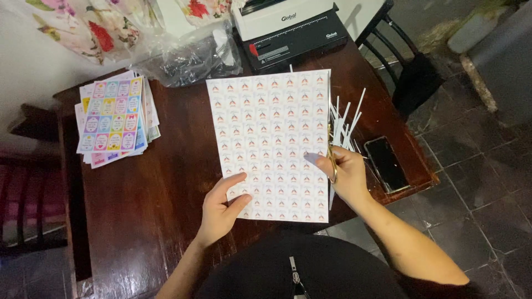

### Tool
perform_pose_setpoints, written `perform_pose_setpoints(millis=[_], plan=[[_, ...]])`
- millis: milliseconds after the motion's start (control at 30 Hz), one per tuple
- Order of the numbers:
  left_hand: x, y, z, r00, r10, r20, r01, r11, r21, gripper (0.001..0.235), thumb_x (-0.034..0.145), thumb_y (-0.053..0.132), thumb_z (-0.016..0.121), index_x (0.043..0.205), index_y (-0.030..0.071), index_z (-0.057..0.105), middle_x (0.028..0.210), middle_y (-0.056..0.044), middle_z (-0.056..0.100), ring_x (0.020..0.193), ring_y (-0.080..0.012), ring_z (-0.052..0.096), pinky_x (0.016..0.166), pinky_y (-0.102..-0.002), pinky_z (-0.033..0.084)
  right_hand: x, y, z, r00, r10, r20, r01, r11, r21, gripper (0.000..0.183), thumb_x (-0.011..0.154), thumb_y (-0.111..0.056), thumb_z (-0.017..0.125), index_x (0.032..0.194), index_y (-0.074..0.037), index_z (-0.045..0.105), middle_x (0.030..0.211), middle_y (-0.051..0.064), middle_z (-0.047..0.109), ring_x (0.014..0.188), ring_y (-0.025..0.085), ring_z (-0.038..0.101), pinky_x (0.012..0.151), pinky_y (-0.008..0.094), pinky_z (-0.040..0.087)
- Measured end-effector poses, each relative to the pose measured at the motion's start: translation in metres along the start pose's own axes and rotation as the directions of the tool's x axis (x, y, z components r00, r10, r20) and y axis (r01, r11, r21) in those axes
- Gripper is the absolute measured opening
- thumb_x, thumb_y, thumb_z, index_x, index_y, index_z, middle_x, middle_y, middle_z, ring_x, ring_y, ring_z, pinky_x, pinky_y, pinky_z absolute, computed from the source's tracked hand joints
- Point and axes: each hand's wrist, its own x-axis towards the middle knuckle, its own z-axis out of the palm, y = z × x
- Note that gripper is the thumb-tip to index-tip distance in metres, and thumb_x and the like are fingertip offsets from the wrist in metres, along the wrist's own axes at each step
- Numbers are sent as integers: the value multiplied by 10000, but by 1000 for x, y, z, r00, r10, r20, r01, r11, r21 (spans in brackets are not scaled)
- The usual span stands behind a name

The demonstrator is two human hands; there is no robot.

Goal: The person sits at a table and uses scissors to cut a sheet of paper printed with a grid of small labels. They hold the paper with one hand and cut along the printed lines with the other, separating the labels into strips.

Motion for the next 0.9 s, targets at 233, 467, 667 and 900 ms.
perform_pose_setpoints(millis=[233, 467, 667, 900], plan=[[24, -6, 7, 997, -78, 20, 78, 997, -19, 465, 911, -15, 717, 1361, 0, 597, 1308, -115, 665, 1181, -164, 643, 939, -264, 575, 19, 39, -12, 994, 102, -25, -103, 994, -45, 426, 963, -365, 781, 892, 53, 747, 746, 65, 677, 655, 72, 541, 581, 250, 435], [44, -28, 16, 989, -149, -8, 147, 983, -106, 491, 889, -46, 710, 1361, 20, 595, 1333, -98, 638, 1207, -153, 613, 931, -275, 594, 52, 35, -7, 977, 200, -66, -205, 976, -78, 379, 901, -354, 783, 884, 22, 739, 724, 28, 694, 628, 62, 582, 554, 246, 476], [60, -17, -5, 992, -125, -26, 125, 992, -5, 485, 883, -44, 710, 1352, 34, 613, 1369, -112, 638, 1219, -172, 630, 957, -295, 605, 88, 38, -18, 938, 329, -113, -334, 942, -25, 383, 941, -352, 738, 772, -13, 678, 713, 88, 699, 630, 157, 643, 642, 301, 541], [49, 20, -83, 994, -53, 99, 22, 955, 296, 427, 865, 39, 735, 1287, 44, 672, 1263, -131, 708, 1134, -226, 694, 919, -327, 584, 94, -19, -24, 987, 100, -127, -139, 929, -342, 236, 877, -202, 831, 908, -54, 650, 921, 88, 695, 863, 189, 667, 830, 350, 578]])
